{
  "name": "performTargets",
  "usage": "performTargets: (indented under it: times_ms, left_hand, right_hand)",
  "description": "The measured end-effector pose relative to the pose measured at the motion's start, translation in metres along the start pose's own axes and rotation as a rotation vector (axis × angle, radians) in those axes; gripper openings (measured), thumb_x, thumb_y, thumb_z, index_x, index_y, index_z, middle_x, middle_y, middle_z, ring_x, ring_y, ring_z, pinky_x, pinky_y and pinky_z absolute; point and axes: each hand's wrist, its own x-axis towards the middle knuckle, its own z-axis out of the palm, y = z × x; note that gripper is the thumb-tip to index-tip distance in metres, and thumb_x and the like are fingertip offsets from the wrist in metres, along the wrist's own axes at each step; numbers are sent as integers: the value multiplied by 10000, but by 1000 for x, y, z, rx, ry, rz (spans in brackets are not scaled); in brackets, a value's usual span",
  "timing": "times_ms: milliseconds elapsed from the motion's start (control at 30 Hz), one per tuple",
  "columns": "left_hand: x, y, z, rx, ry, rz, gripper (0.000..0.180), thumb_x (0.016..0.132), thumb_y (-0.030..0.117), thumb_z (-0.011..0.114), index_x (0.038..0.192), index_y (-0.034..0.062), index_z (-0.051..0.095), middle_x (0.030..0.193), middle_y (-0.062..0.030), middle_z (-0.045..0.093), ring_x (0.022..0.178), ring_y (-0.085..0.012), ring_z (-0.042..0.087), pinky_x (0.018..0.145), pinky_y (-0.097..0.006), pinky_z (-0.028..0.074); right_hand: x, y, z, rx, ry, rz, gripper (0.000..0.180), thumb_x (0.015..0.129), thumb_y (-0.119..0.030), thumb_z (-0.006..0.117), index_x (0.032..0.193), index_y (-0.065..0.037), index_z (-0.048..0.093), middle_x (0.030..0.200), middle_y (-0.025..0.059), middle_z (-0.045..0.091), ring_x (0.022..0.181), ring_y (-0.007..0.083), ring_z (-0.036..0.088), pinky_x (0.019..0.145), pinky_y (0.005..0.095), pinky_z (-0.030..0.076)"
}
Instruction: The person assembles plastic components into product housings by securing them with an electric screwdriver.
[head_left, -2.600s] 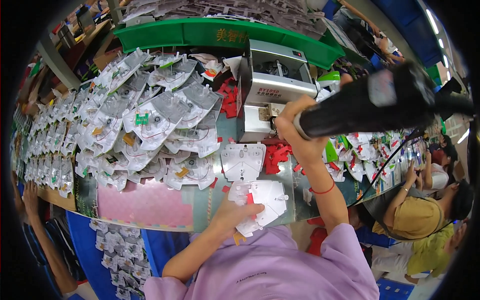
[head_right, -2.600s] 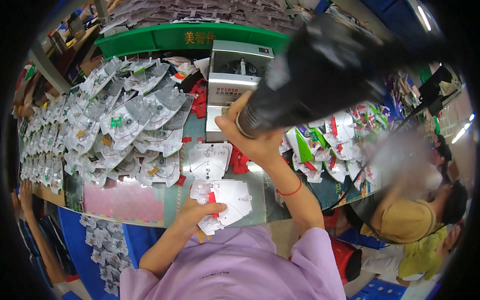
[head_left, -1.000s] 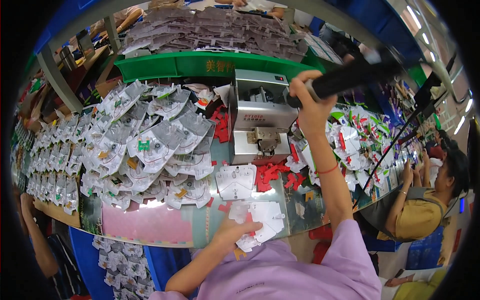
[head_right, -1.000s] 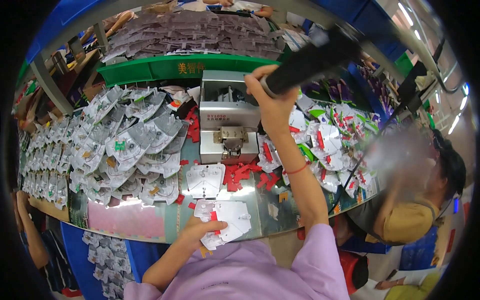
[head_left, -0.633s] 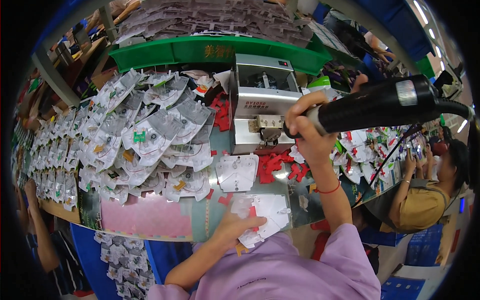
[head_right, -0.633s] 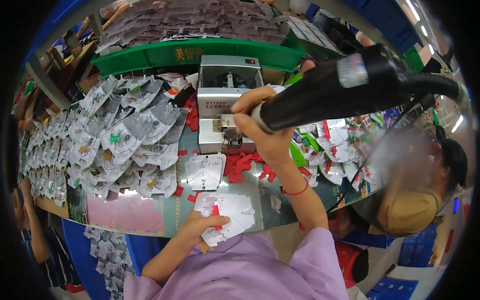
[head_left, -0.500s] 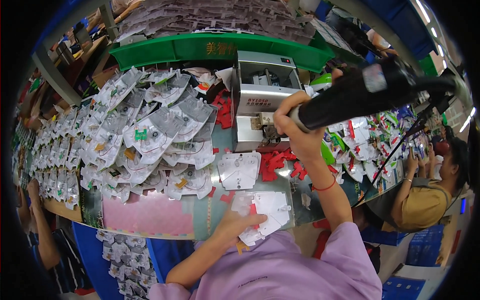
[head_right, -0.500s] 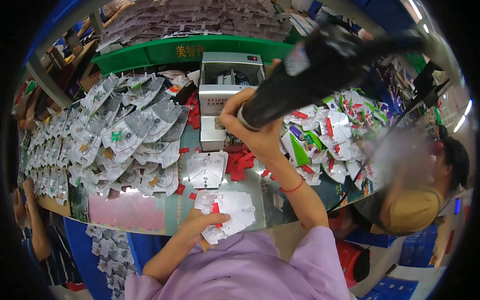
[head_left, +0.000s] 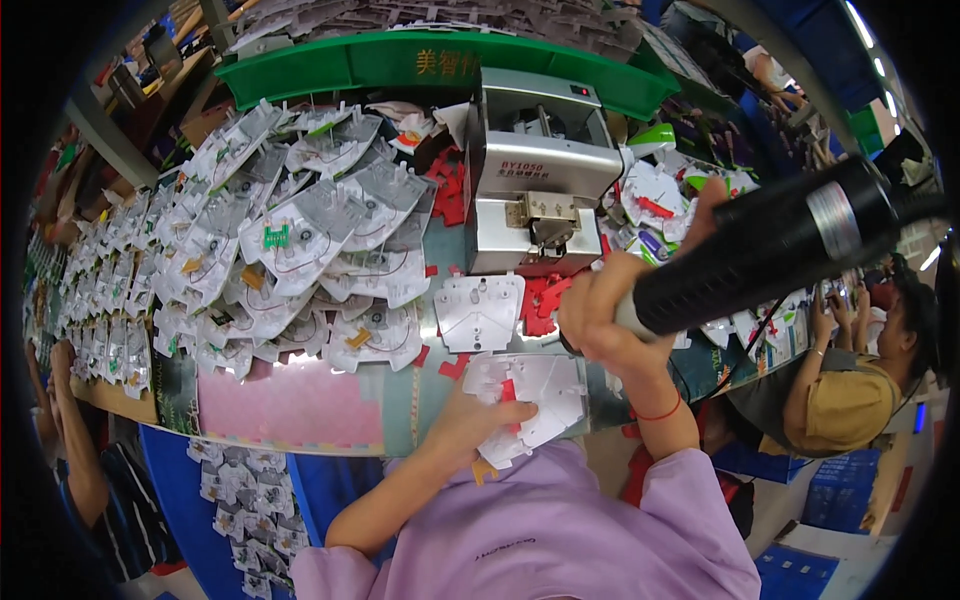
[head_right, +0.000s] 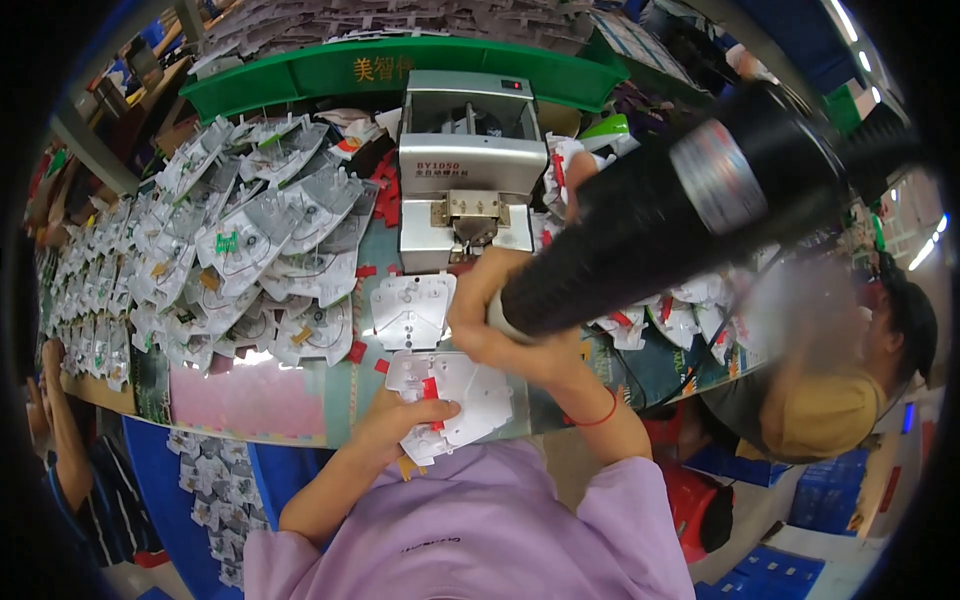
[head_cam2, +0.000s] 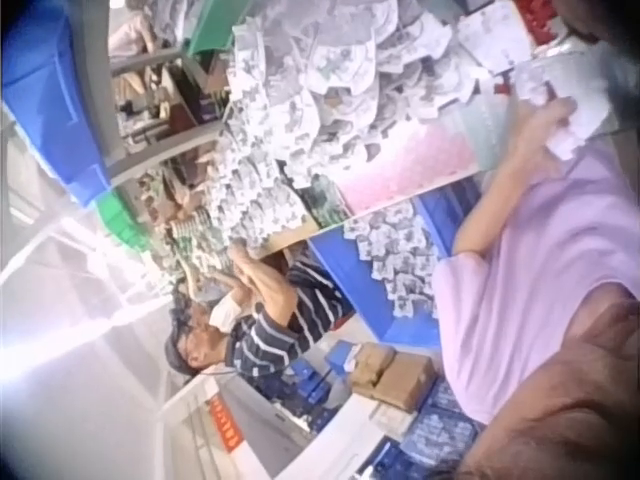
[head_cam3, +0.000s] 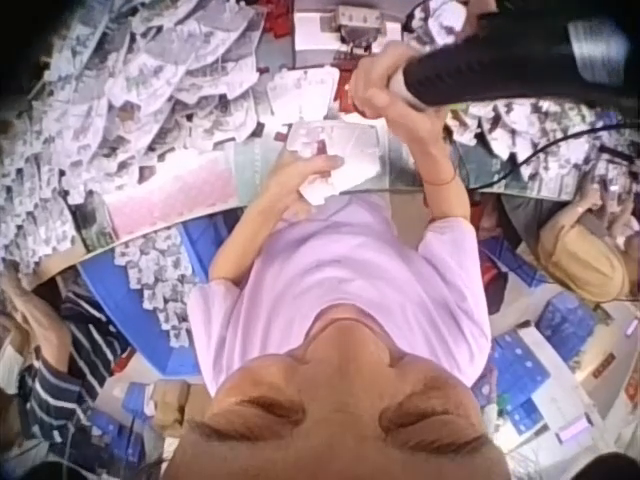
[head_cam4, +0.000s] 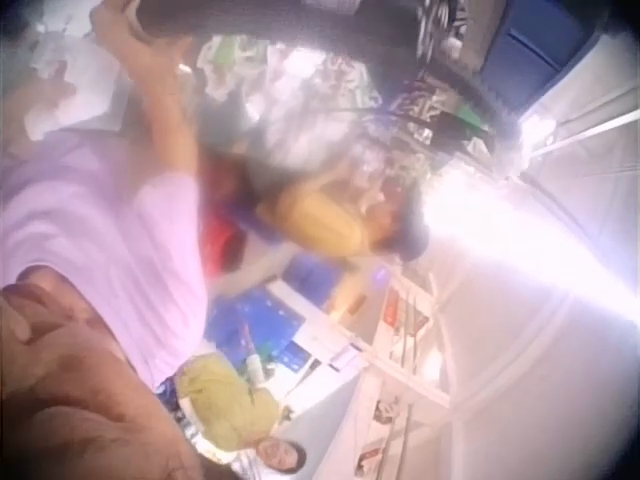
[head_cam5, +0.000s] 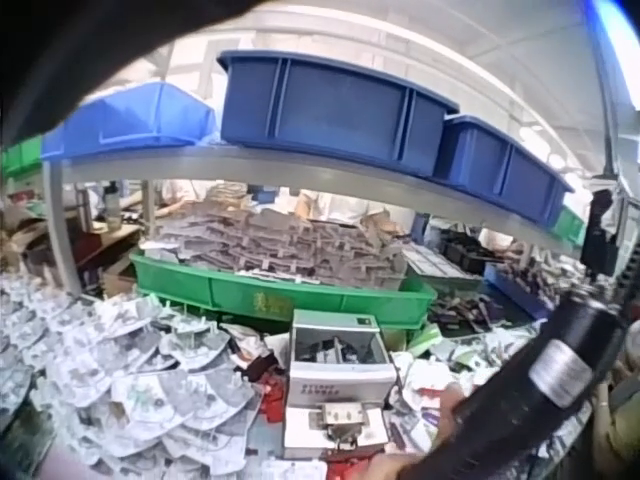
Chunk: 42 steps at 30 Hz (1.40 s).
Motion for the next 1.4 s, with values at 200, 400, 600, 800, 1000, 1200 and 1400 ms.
performTargets:
  times_ms: [200, 400, 600, 800, 1000, 1200, 1400]
  left_hand:
    - [-4, 3, 5, 44, -54, 25, 449, 628, -39, 657, 1040, -10, 481, 913, -80, 577, 768, -150, 576, 680, -266, 474]
    - [-8, 7, 13, 13, -57, -3, 456, 620, -36, 659, 1038, -9, 477, 906, -78, 579, 775, -151, 574, 686, -282, 473]
    - [-8, 8, 13, 34, -48, 58, 407, 617, -26, 660, 993, -13, 504, 847, -70, 589, 733, -148, 578, 665, -280, 476]
    - [-11, 15, 14, 150, -73, 9, 388, 610, -11, 667, 969, -7, 521, 835, -68, 599, 697, -136, 577, 619, -267, 474]
    - [-6, 19, 13, 153, -216, 0, 328, 606, 7, 668, 917, -5, 563, 810, -64, 603, 692, -131, 575, 620, -261, 469]
    - [-6, 12, 14, 280, -94, 127, 312, 628, 48, 673, 910, -24, 559, 792, -67, 604, 694, -119, 574, 605, -254, 467]
    - [3, 14, 16, 246, 59, 228, 332, 631, 86, 687, 903, -32, 539, 765, -63, 596, 649, -114, 570, 577, -254, 468]
  right_hand:
    - [-22, -3, 6, 59, -97, 55, 169, 673, 24, 640, 704, -38, 486, 612, 38, 499, 568, 135, 506, 531, 251, 395]
    - [-29, 3, 3, -61, -140, 50, 179, 706, -97, 651, 679, -63, 476, 576, 23, 490, 526, 126, 483, 527, 236, 391]
    - [-26, -1, 15, -28, -139, -96, 386, 703, -59, 653, 947, -238, 412, 595, 14, 507, 520, 135, 493, 516, 259, 411]
    - [-21, -7, 11, -41, -202, -194, 800, 656, -2, 685, 1233, -436, 340, 574, 20, 532, 453, 172, 501, 434, 288, 430]
    - [-12, -19, -8, -185, -531, -78, 867, 640, 8, 694, 1263, -452, 305, 593, 33, 552, 462, 195, 529, 431, 298, 437]
    - [-12, -7, 5, -22, -332, -137, 205, 714, -64, 669, 814, -75, 490, 608, 63, 541, 548, 196, 528, 522, 295, 404]
    - [-1, 3, -5, -15, -80, -199, 152, 711, -26, 630, 744, -17, 482, 632, 88, 521, 569, 166, 505, 527, 271, 410]
